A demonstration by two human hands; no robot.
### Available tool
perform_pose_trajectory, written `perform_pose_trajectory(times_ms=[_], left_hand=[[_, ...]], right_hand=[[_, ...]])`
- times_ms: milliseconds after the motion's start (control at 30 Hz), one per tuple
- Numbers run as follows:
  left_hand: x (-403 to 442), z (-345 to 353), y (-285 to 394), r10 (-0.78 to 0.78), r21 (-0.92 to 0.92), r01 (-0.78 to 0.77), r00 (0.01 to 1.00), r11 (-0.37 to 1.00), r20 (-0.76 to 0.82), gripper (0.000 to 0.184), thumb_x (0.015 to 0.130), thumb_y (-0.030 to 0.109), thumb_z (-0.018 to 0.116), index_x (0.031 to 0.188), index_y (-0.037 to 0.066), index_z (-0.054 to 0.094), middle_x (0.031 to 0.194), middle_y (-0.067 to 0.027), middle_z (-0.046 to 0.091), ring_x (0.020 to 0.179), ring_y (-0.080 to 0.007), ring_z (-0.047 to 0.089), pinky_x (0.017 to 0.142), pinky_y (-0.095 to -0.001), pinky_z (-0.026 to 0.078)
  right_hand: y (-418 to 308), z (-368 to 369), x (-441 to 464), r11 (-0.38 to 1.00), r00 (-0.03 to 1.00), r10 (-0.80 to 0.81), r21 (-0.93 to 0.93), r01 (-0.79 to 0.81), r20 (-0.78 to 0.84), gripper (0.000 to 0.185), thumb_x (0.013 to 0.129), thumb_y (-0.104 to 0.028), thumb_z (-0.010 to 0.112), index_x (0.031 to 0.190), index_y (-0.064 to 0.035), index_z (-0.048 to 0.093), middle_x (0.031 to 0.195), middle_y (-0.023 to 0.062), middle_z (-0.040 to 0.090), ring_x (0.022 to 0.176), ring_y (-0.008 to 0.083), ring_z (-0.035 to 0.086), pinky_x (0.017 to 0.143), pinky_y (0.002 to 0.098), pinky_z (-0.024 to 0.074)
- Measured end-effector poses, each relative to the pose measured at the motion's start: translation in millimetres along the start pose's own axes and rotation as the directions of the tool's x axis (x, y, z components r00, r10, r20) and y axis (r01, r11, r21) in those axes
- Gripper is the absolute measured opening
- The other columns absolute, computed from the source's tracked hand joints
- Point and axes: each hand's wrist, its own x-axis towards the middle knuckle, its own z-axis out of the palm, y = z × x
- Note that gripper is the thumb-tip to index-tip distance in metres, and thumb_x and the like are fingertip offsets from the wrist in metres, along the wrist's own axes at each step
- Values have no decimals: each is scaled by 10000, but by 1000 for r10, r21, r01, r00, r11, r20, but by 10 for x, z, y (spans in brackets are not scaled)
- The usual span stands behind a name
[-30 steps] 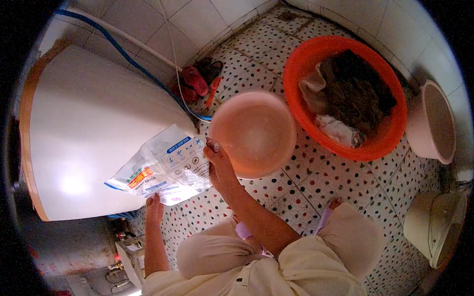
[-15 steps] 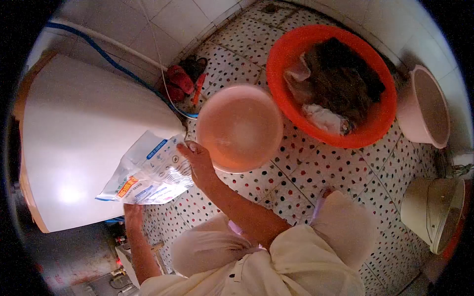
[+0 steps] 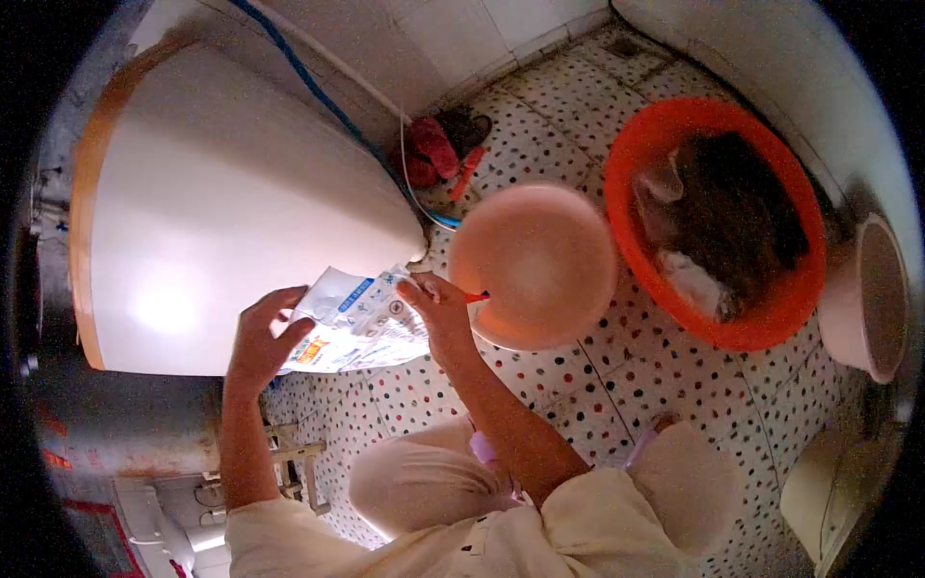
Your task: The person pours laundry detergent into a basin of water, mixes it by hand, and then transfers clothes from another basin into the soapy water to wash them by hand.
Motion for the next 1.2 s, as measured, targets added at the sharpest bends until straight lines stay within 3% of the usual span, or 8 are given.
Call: perform_pose_trajectory(times_ms=[133,500,567,633,700,867,933,1200], left_hand=[[203,199,-34,-7,-71,9,1000,997,29,210,826,164,646,745,-25,606,632,-144,579,523,-194,510,522,-325,403],[-7,428,-67,37,-80,-61,963,995,-267,221,815,95,645,669,-39,547,561,-124,485,472,-182,410,482,-317,362],[-107,412,-222,-60,-75,34,925,997,-376,194,806,58,643,671,-43,548,566,-125,492,473,-175,415,479,-307,363],[-209,350,-398,-95,-41,85,920,996,-381,213,801,63,655,665,-38,525,543,-122,447,475,-166,345,456,-298,325],[-299,354,-323,-124,-73,101,862,992,-492,230,811,104,656,675,-32,530,541,-136,413,487,-169,317,455,-301,316],[-406,128,-523,-341,-176,294,840,940,-422,226,832,156,644,731,-34,576,547,-144,414,490,-152,334,464,-311,329],[-442,105,-617,-358,-177,313,852,933,-383,232,846,176,638,758,-33,592,537,-85,448,518,-111,369,478,-292,348],[-1148,83,-1730,-547,-79,555,768,828,-332,282,842,249,643,770,-23,631,538,-41,503,517,-81,427,491,-299,380]], right_hand=[[-82,72,4,997,997,52,63,-48,-56,244,795,-190,715,921,4,635,843,40,598,790,98,522,739,252,406],[-236,-397,196,890,988,88,455,-20,-128,218,897,-172,572,1052,-19,586,1033,107,605,1006,210,547,963,386,389],[-244,-731,256,824,976,100,566,27,-192,289,880,-194,568,1085,9,559,1078,111,581,974,203,544,910,370,429],[-36,-1553,406,474,981,7,865,166,-192,221,884,-163,557,1014,14,579,970,110,589,856,191,556,807,337,477],[-708,-997,304,761,893,-7,576,297,-451,172,889,-132,549,969,17,580,840,104,567,751,186,543,702,304,486],[-580,-1741,639,827,978,12,551,107,-207,227,920,-136,506,1037,56,536,907,131,569,731,214,549,640,336,492],[-654,-1588,648,873,885,114,470,128,-451,235,920,-112,495,1073,65,517,947,144,559,777,237,548,649,352,484],[-499,-1603,619,929,901,109,365,58,-420,273,904,-94,531,1130,57,504,1028,147,540,825,239,535,687,346,482]])
